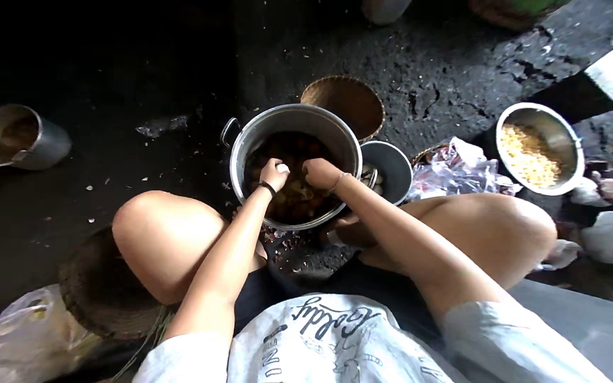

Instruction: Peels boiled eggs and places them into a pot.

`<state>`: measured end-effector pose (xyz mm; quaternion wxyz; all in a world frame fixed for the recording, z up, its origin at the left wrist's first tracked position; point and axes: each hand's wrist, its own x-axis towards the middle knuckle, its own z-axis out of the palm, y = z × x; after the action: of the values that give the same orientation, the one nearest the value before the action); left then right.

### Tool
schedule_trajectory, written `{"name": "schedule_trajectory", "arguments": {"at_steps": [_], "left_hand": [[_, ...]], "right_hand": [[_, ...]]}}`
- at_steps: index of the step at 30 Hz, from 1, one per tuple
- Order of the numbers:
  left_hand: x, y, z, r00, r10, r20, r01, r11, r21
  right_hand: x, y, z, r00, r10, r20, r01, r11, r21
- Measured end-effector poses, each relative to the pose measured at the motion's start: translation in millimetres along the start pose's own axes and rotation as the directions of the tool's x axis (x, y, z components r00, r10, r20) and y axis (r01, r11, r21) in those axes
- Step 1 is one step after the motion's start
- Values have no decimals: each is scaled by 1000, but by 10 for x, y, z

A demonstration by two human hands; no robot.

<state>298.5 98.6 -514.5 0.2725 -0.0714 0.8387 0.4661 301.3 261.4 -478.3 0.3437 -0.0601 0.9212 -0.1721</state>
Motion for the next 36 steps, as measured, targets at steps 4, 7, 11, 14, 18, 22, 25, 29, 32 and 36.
{"name": "schedule_trajectory", "arguments": {"at_steps": [4, 7, 11, 14, 18, 22, 25, 29, 32, 36], "left_hand": [[108, 23, -15, 998, -6, 67, 1, 996, 86], [47, 43, -103, 1000, -4, 23, -3, 949, 315], [-69, -73, -234, 990, -99, 105, 26, 836, 549], [-174, -78, -278, 979, -136, 153, 14, 790, 613], [-300, -7, -316, 987, -73, 144, -28, 802, 597], [-318, 52, -343, 993, -36, 111, -35, 816, 577], [-344, 124, -331, 991, -47, 123, -34, 810, 585], [-374, 219, -355, 994, -8, 108, -53, 833, 551], [-335, 199, -456, 997, 66, 38, -77, 884, 461], [-352, 99, -600, 996, 83, -40, -61, 918, 391]], "right_hand": [[364, -12, 79, 993, 112, 34, -111, 993, -47], [290, -209, -17, 970, 241, -33, -243, 963, -114], [751, 148, 234, 997, 67, -28, -65, 996, 59], [738, 133, 315, 997, 72, -30, -75, 993, -93], [422, -192, 147, 987, 70, -148, -96, 979, -177], [377, -412, 383, 1000, -26, 9, 27, 971, -237], [203, -701, 585, 980, 131, 148, -83, 953, -293], [269, -590, 552, 988, 71, 139, -37, 973, -229], [306, -255, 264, 978, -210, -20, 211, 977, 30], [-134, -153, -204, 894, -382, -234, 434, 867, 245]]}}
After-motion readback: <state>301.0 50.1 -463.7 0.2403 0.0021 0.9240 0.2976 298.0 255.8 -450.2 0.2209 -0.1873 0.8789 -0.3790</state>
